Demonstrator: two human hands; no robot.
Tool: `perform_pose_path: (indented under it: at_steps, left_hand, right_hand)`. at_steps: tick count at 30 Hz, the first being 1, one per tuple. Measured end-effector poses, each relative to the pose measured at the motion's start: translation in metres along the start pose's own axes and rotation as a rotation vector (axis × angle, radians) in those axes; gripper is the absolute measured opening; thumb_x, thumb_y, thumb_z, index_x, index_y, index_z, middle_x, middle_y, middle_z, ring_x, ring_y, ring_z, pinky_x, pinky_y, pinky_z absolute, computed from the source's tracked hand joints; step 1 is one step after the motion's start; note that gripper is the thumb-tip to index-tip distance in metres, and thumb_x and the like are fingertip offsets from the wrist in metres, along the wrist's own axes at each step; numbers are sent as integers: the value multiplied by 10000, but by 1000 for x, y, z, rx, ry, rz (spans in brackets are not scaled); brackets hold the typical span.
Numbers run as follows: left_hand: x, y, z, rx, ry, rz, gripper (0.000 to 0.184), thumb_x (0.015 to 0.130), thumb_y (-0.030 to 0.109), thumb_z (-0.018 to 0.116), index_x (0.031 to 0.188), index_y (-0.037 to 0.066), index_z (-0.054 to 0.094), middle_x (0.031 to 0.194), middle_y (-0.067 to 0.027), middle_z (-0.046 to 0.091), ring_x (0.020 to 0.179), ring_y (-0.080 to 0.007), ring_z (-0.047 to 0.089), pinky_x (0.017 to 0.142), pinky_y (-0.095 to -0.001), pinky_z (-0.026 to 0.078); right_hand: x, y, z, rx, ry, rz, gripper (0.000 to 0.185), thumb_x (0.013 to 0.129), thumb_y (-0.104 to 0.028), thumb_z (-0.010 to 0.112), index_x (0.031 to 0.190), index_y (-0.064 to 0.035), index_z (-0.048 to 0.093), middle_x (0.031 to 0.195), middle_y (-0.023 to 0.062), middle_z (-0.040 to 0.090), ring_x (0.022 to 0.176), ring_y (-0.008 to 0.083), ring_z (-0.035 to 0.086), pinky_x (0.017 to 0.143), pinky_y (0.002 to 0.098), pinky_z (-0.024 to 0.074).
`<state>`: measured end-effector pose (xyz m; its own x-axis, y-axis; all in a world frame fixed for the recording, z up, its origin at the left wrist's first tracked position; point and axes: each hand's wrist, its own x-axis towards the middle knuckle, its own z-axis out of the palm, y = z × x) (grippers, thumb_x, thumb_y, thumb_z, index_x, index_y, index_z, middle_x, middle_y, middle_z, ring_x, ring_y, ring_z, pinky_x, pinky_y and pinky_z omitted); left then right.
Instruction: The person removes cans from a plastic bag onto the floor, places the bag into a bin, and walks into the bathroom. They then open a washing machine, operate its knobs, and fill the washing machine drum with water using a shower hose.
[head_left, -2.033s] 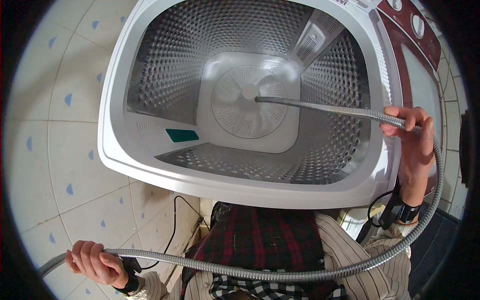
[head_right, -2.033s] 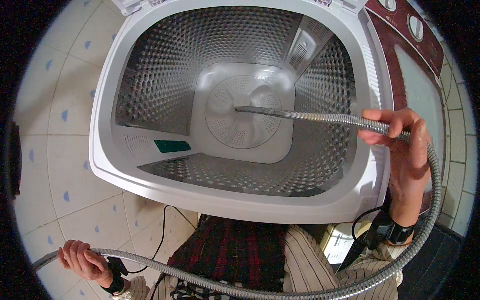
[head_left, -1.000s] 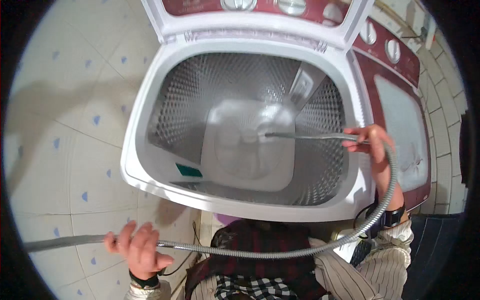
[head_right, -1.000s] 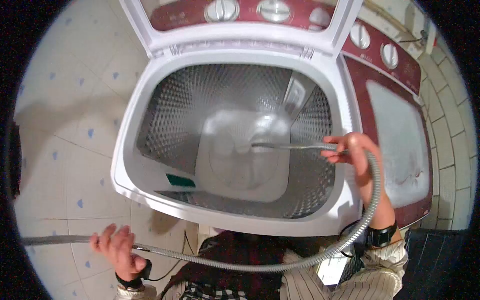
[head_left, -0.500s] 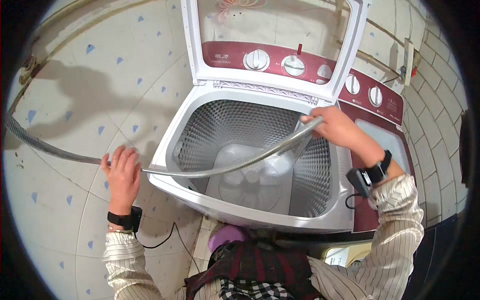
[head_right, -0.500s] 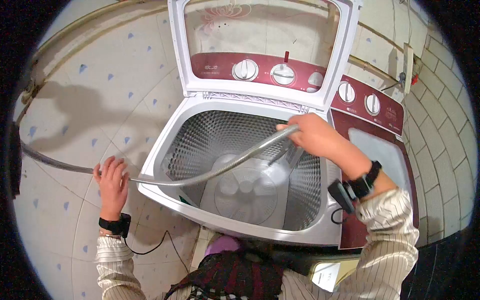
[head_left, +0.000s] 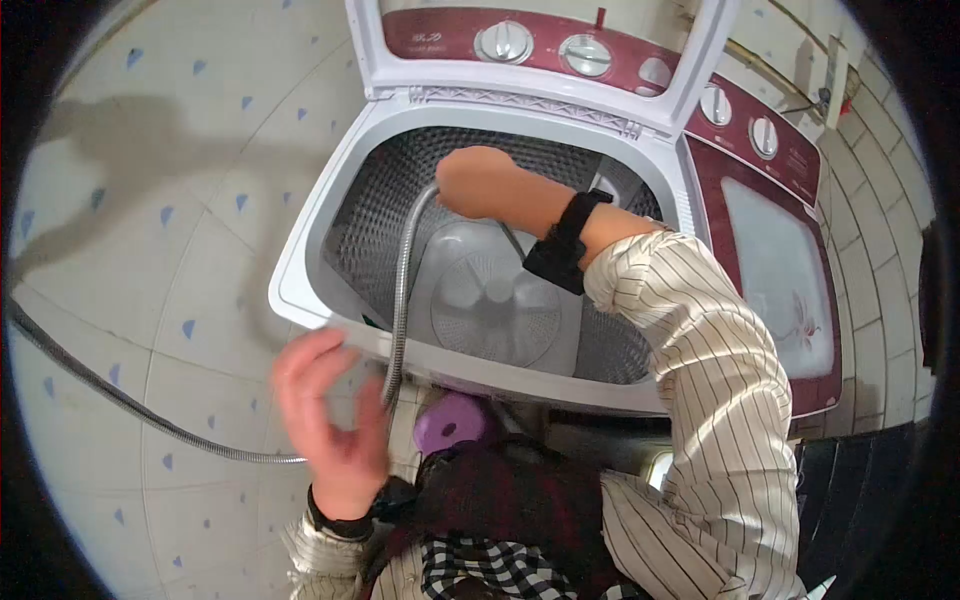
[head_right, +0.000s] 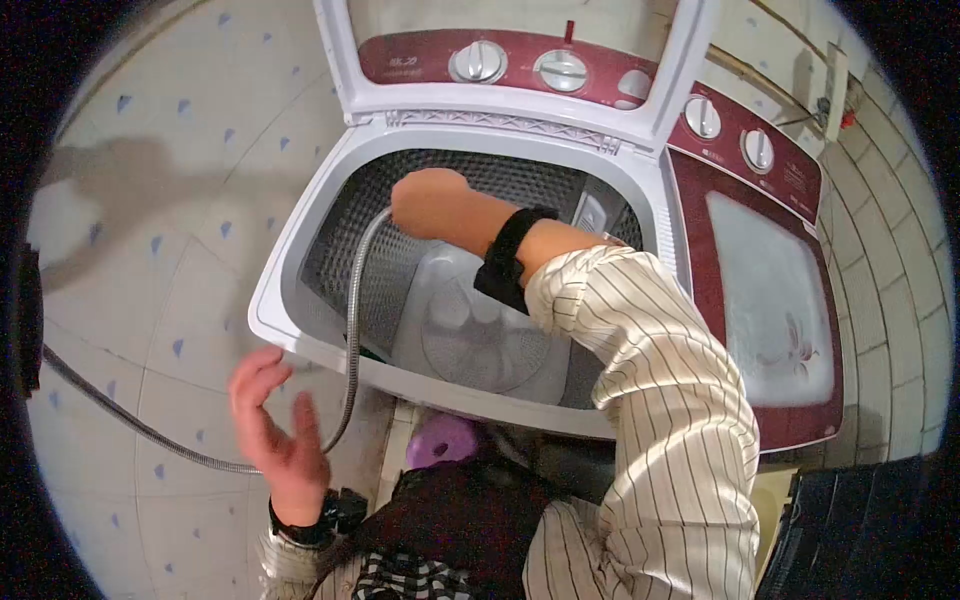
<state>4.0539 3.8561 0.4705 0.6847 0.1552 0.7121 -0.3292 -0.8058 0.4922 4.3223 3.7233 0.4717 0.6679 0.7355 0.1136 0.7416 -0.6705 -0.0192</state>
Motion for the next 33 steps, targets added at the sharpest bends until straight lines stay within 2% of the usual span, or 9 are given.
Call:
perform_pose_path:
  at_steps: [5, 12, 15, 18, 19, 20, 23, 27, 33]
  left_hand:
    - [67, 8, 53, 452, -151, 73, 659, 659, 56, 728, 1267, 68, 473, 1202, -128, 541, 1167, -276, 472, 1015, -430, 280]
    - [69, -86, 76, 611, -420, 42, 268, 782, 180, 648, 995, 69, 529, 805, -122, 625, 829, -309, 608, 848, -470, 384]
    - [61, -103, 65, 535, -505, 91, 168, 829, 215, 607, 848, 59, 548, 656, -156, 602, 675, -360, 607, 693, -459, 449]
    - [47, -117, 52, 464, -593, -6, 188, 829, 233, 613, 901, 66, 568, 678, -169, 603, 692, -376, 601, 617, -480, 458]
    - [46, -114, 48, 463, -578, -7, 187, 824, 240, 618, 838, 63, 556, 664, -164, 606, 679, -374, 607, 609, -484, 460]
    - [48, -113, 47, 445, -588, -25, 184, 825, 240, 617, 852, 67, 564, 665, -165, 608, 678, -374, 608, 610, -480, 462]
    - [46, -116, 48, 468, -566, -27, 197, 834, 262, 603, 893, 74, 595, 673, -162, 618, 670, -368, 611, 627, -470, 468]
    - [45, -113, 49, 491, -572, -41, 228, 853, 291, 578, 890, 67, 600, 688, -149, 633, 682, -357, 616, 671, -453, 469]
    - [47, -113, 47, 465, -627, -88, 246, 865, 303, 566, 978, 89, 610, 688, -164, 622, 695, -381, 606, 663, -482, 472]
  right_hand:
    - [13, -37, 22, -6, 139, -228, 159, 702, -164, 589, 730, -49, 695, 764, 166, 669, 717, 319, 665, 628, 426, 534]
    - [12, -53, 36, 125, 111, -308, 158, 679, -186, 633, 745, -58, 699, 769, 171, 664, 759, 321, 660, 652, 409, 534]
    - [19, -38, -4, 55, -235, -282, 322, 751, -258, 633, 958, -13, 658, 937, 216, 654, 908, 357, 629, 793, 447, 498]
    - [13, 3, -97, 224, 127, -99, 448, 771, -240, 656, 1175, -60, 583, 1078, 199, 620, 980, 367, 605, 880, 442, 468]
    - [36, 51, -103, 24, 673, -236, 400, 789, -213, 638, 1151, -49, 587, 1128, 190, 598, 1010, 351, 591, 886, 429, 456]
    - [30, 65, -156, 204, 696, -19, 350, 807, -186, 615, 1130, -52, 596, 1180, 198, 573, 1072, 345, 557, 928, 418, 430]
    - [35, 186, -295, -698, 1269, 88, 403, 850, -293, 578, 1106, 17, 583, 1196, 209, 560, 1117, 354, 516, 948, 441, 412]
    - [20, 239, -325, -531, 791, 630, 517, 906, -465, 463, 1228, -65, 519, 1215, 152, 557, 1143, 341, 501, 934, 509, 407]
    - [5, 210, -337, -658, 701, 675, 541, 895, -521, 451, 1289, -152, 482, 1261, 115, 516, 1150, 287, 512, 926, 521, 419]
